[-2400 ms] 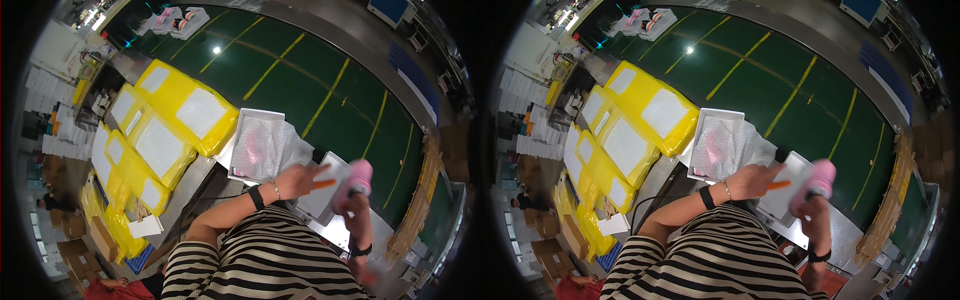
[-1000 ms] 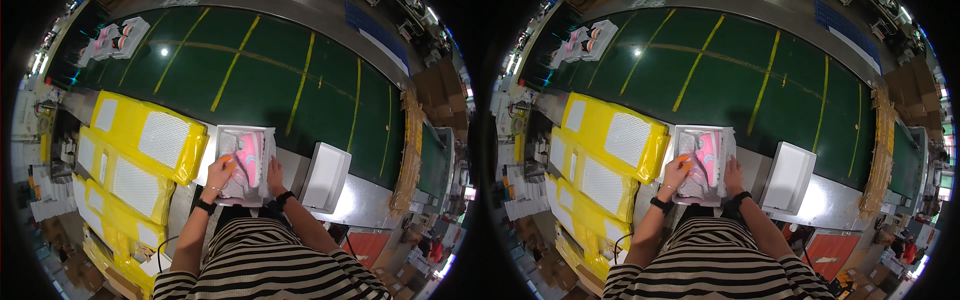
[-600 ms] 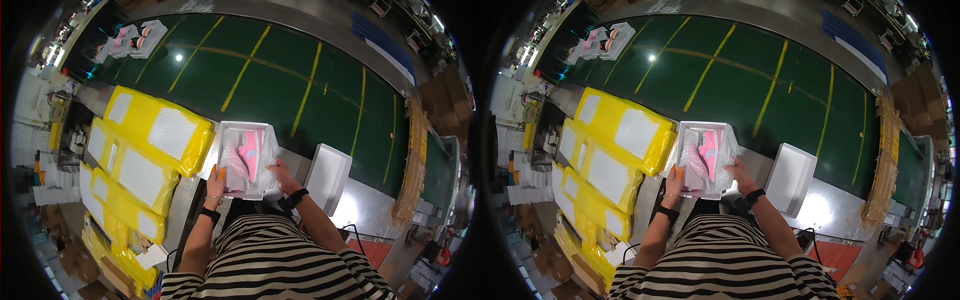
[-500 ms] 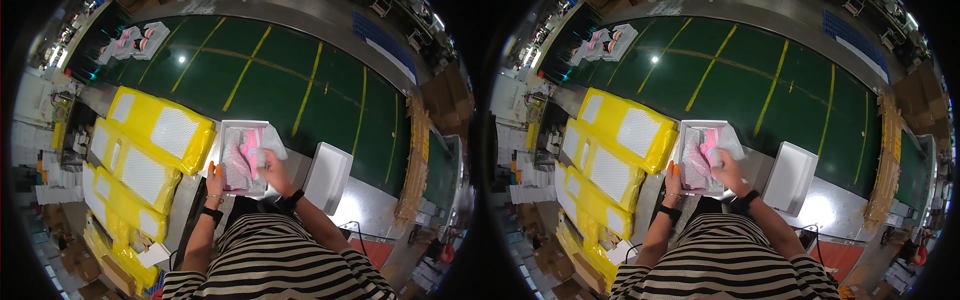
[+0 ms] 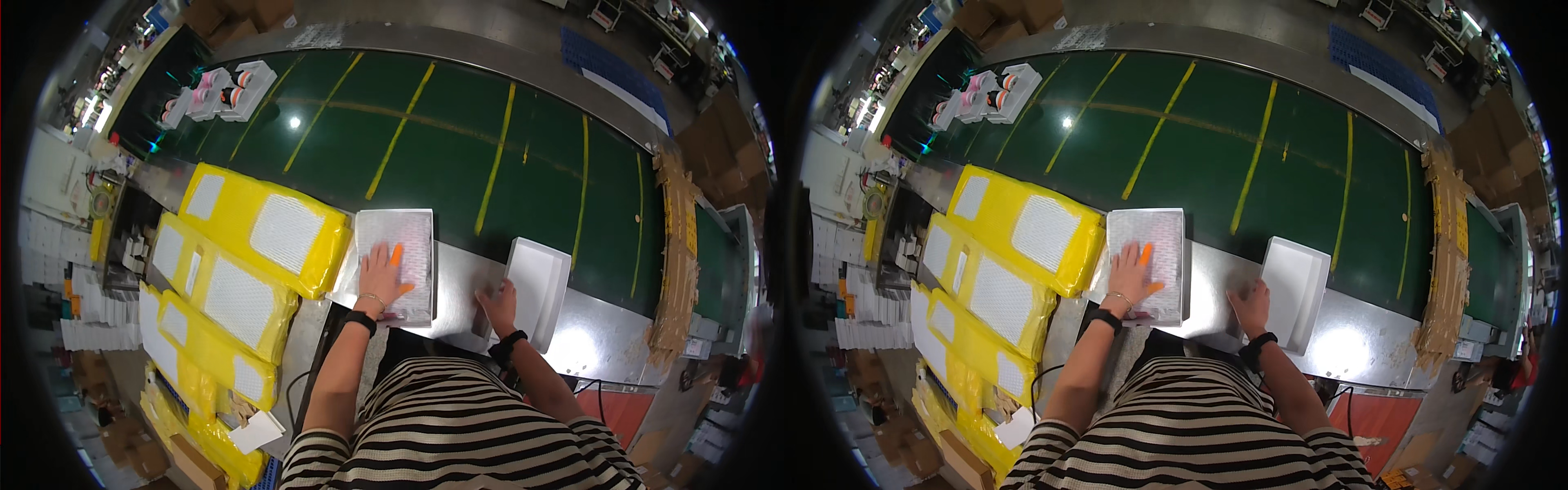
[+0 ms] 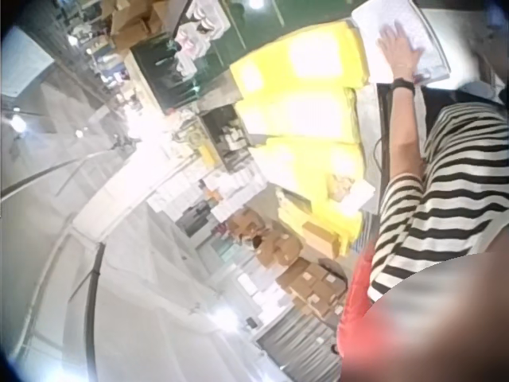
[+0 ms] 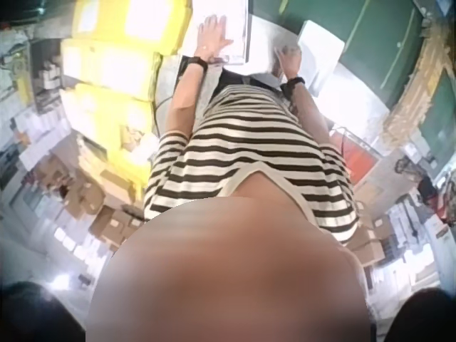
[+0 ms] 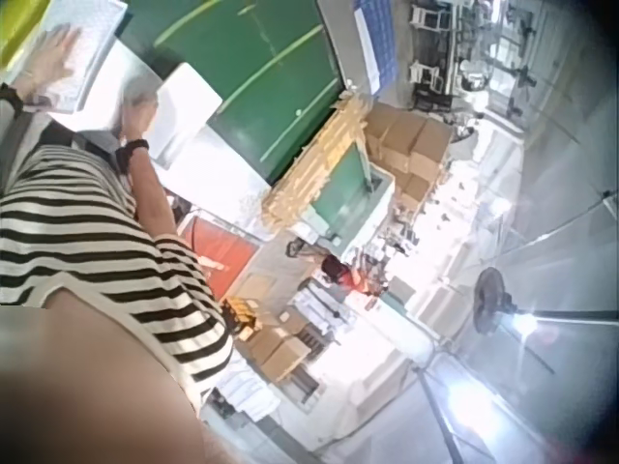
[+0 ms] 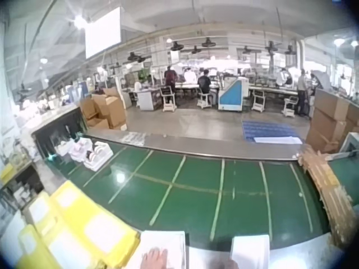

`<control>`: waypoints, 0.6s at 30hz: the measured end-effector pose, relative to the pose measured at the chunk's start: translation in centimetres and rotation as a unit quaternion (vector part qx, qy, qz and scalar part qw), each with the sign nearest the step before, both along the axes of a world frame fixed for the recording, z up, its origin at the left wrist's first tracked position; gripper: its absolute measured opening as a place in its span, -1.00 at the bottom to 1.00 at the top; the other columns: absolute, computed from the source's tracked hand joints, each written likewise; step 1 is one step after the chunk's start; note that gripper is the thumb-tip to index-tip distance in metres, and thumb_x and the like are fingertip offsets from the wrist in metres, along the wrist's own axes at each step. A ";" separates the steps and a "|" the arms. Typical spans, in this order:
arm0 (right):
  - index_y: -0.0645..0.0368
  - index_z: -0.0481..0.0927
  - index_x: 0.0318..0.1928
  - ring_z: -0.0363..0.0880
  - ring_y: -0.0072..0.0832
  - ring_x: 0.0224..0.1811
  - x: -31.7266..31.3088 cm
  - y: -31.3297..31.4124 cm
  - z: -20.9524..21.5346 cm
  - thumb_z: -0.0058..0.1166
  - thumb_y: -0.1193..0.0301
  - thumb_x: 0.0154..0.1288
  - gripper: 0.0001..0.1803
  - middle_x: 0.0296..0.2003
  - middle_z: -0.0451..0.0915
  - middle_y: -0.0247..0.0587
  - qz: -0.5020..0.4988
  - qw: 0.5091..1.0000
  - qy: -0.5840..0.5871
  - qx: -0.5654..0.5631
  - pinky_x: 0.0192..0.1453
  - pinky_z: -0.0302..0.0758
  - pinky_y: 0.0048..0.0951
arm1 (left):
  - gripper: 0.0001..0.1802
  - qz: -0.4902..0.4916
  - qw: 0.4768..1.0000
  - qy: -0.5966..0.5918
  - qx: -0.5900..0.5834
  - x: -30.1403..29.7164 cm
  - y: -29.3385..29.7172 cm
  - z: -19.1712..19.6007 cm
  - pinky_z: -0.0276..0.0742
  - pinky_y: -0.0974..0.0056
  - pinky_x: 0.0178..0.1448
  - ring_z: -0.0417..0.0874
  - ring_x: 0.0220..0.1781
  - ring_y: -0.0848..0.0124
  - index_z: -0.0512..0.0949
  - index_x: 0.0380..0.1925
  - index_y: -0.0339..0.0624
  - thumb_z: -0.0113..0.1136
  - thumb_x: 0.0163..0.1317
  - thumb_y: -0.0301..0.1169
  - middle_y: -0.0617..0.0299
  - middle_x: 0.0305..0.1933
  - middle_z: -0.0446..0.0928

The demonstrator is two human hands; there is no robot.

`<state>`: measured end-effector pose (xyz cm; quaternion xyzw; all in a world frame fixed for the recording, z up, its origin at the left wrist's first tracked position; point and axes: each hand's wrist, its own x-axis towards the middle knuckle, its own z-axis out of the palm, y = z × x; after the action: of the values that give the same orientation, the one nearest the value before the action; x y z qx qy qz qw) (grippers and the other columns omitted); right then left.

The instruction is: The person packs shoes by hand, placing each shoe into a box with paper before closing the lid and setting it on a conveyor belt. They then organize yellow-wrapped items on the table and repeat the packing process for several more pairs of shoes.

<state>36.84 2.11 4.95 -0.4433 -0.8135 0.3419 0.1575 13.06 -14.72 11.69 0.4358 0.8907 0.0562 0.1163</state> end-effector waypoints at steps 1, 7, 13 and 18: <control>0.15 0.40 0.07 0.56 -0.09 -0.18 1.0 0.1 -1.0 0.26 0.38 0.06 -0.46 -0.09 0.46 -0.08 -0.017 0.996 -0.079 0.047 -0.08 0.50 -0.18 | -0.20 -0.004 1.000 0.001 0.002 -0.1 -0.4 -1.3 -0.03 -0.13 0.45 0.10 0.46 0.02 0.17 0.37 -0.03 0.20 0.17 -0.05 0.01 0.42 0.17; 0.13 0.35 0.07 0.52 -0.01 -0.12 4.6 2.1 0.5 0.17 0.49 0.03 -0.47 0.00 0.39 -0.07 -0.032 0.995 -0.090 0.013 -0.11 0.52 -0.10 | -0.21 -0.024 0.999 -0.045 0.019 0.4 -0.4 -1.8 -0.12 -0.20 0.47 0.13 0.46 0.03 0.18 0.36 -0.11 0.13 0.20 0.01 0.00 0.40 0.22; 0.23 0.45 -0.03 0.58 -0.41 -0.43 4.8 -1.0 -4.6 0.28 0.08 0.08 -0.41 -0.32 0.57 -0.19 -0.143 0.920 -0.060 -0.360 -0.44 0.53 -0.32 | -0.58 -0.017 0.947 -0.227 0.225 3.6 2.6 -0.5 0.46 0.07 0.03 0.60 -0.21 0.01 0.54 -0.02 -0.32 0.17 0.23 -0.24 -0.11 -0.08 0.58; 0.29 0.51 -0.10 0.60 -0.40 -0.44 4.5 0.6 -4.0 0.23 0.36 0.03 -0.59 -0.42 0.62 -0.13 0.010 0.994 -0.072 -0.078 -0.35 0.53 -0.31 | -0.54 -0.012 0.894 -0.379 0.239 4.2 3.1 0.7 0.50 0.13 -0.09 0.61 -0.21 -0.02 0.51 0.04 -0.35 0.23 0.21 -0.27 -0.18 -0.11 0.57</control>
<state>41.34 2.74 0.98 -0.4697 -0.7977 0.3734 0.0605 17.23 -11.67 12.35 0.4071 0.7331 0.4274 0.3380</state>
